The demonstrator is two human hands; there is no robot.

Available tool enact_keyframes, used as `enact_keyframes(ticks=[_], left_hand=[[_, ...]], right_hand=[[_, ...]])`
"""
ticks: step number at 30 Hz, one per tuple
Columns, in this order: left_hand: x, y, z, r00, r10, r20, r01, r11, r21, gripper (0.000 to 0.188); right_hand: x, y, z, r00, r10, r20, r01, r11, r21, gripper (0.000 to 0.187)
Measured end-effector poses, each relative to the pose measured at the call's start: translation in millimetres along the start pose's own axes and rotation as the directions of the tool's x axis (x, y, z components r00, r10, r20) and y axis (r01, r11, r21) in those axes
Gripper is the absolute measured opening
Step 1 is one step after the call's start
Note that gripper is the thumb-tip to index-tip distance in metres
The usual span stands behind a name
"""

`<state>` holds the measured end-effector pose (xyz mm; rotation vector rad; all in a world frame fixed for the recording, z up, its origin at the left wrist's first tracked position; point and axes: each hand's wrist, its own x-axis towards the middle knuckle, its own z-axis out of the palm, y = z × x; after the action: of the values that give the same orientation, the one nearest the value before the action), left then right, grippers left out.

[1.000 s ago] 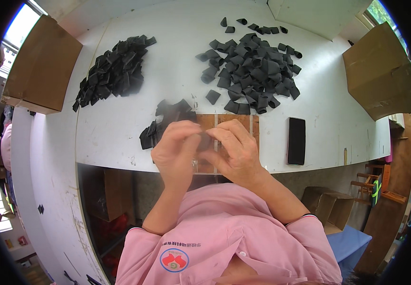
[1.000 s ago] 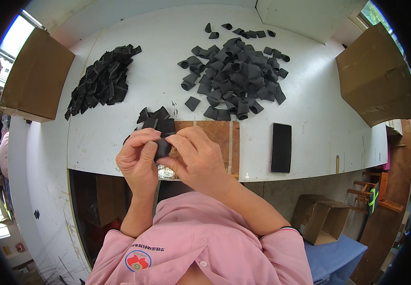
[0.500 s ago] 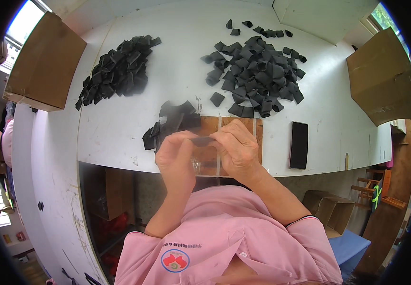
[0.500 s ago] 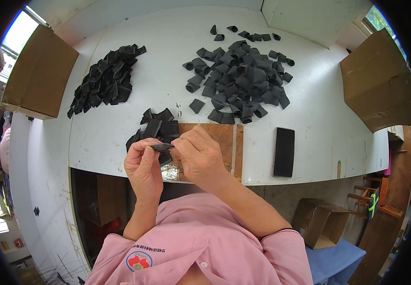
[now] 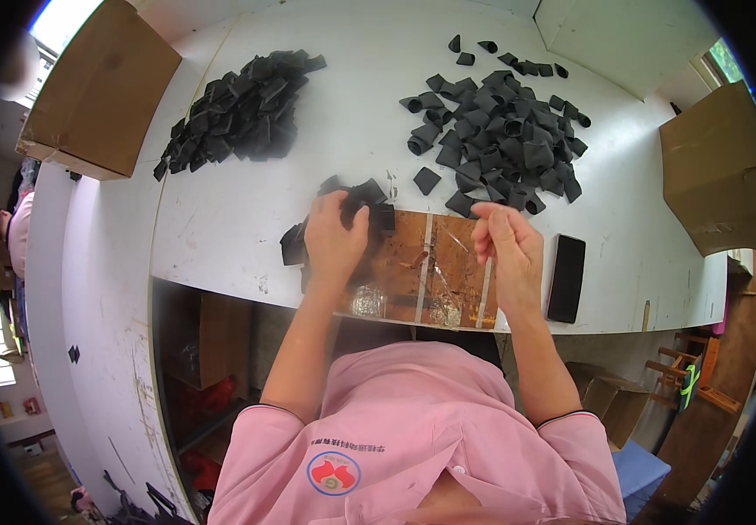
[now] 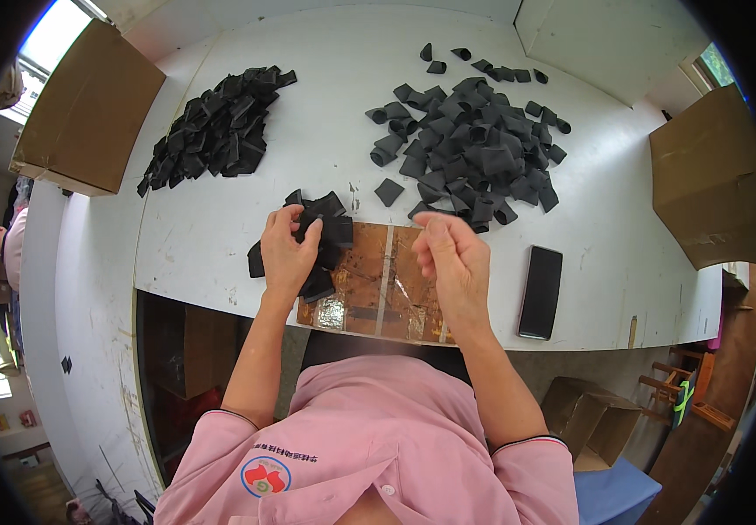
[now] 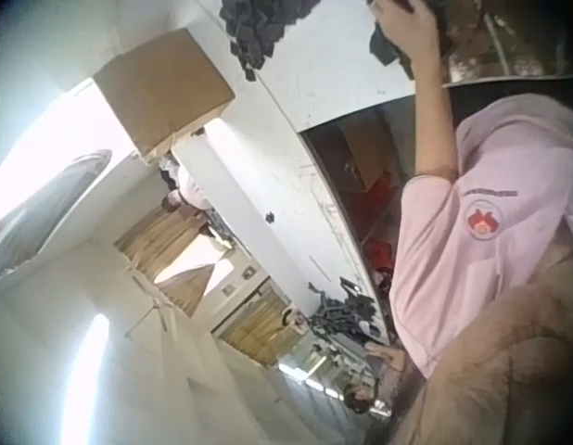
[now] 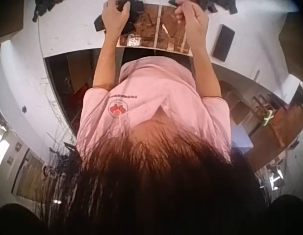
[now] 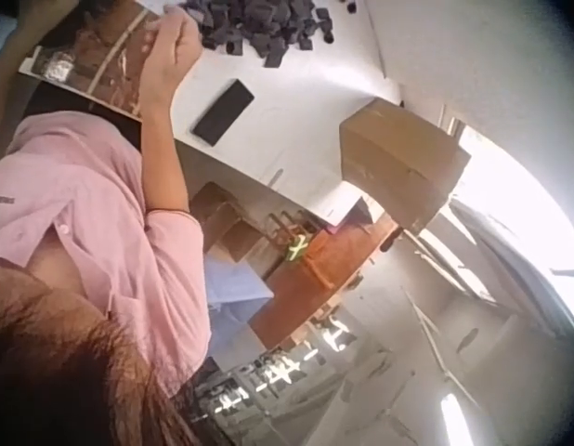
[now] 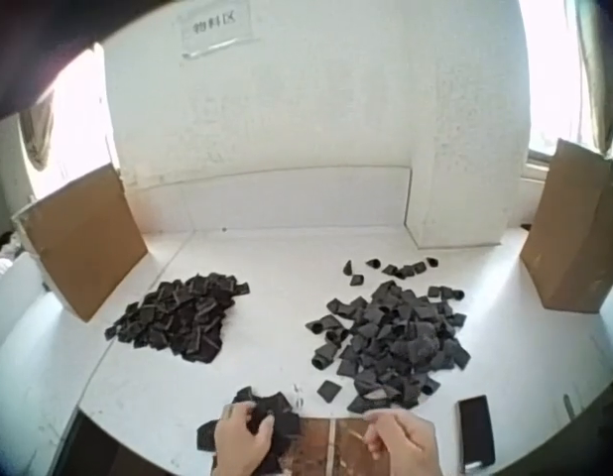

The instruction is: Handling and inspecting small black foam components on a workspace.

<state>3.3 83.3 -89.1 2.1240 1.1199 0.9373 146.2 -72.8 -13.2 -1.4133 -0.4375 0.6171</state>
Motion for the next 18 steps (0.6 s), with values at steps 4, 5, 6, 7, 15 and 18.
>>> enact_keyframes(ticks=[4, 5, 6, 7, 15, 18], left_hand=[[6, -1, 16, 0.994, -0.005, 0.11, -0.032, 0.942, 0.334, 0.02], [7, -6, 21, 0.986, -0.033, 0.162, -0.039, 0.906, 0.421, 0.015], [8, -8, 24, 0.975, -0.065, 0.214, -0.053, 0.862, 0.504, 0.012], [9, -9, 24, 0.973, -0.065, 0.22, -0.057, 0.862, 0.504, 0.012], [20, -3, 18, 0.946, -0.103, 0.307, -0.074, 0.855, 0.514, 0.012], [23, 1, 24, 0.935, -0.15, 0.323, -0.071, 0.81, 0.582, 0.014]], right_hand=[[-23, 18, -5, 0.977, 0.142, 0.159, -0.124, 0.986, -0.115, 0.027], [-26, 21, -5, 0.958, 0.207, 0.197, -0.182, 0.973, -0.14, 0.027], [-27, 24, -6, 0.959, 0.212, 0.191, -0.187, 0.973, -0.138, 0.027], [-29, 27, -7, 0.946, 0.215, 0.241, -0.177, 0.969, -0.171, 0.026], [-32, 36, -2, 0.923, 0.2, 0.328, -0.114, 0.958, -0.263, 0.024], [-34, 36, 0, 0.921, 0.198, 0.335, -0.099, 0.952, -0.29, 0.023]])
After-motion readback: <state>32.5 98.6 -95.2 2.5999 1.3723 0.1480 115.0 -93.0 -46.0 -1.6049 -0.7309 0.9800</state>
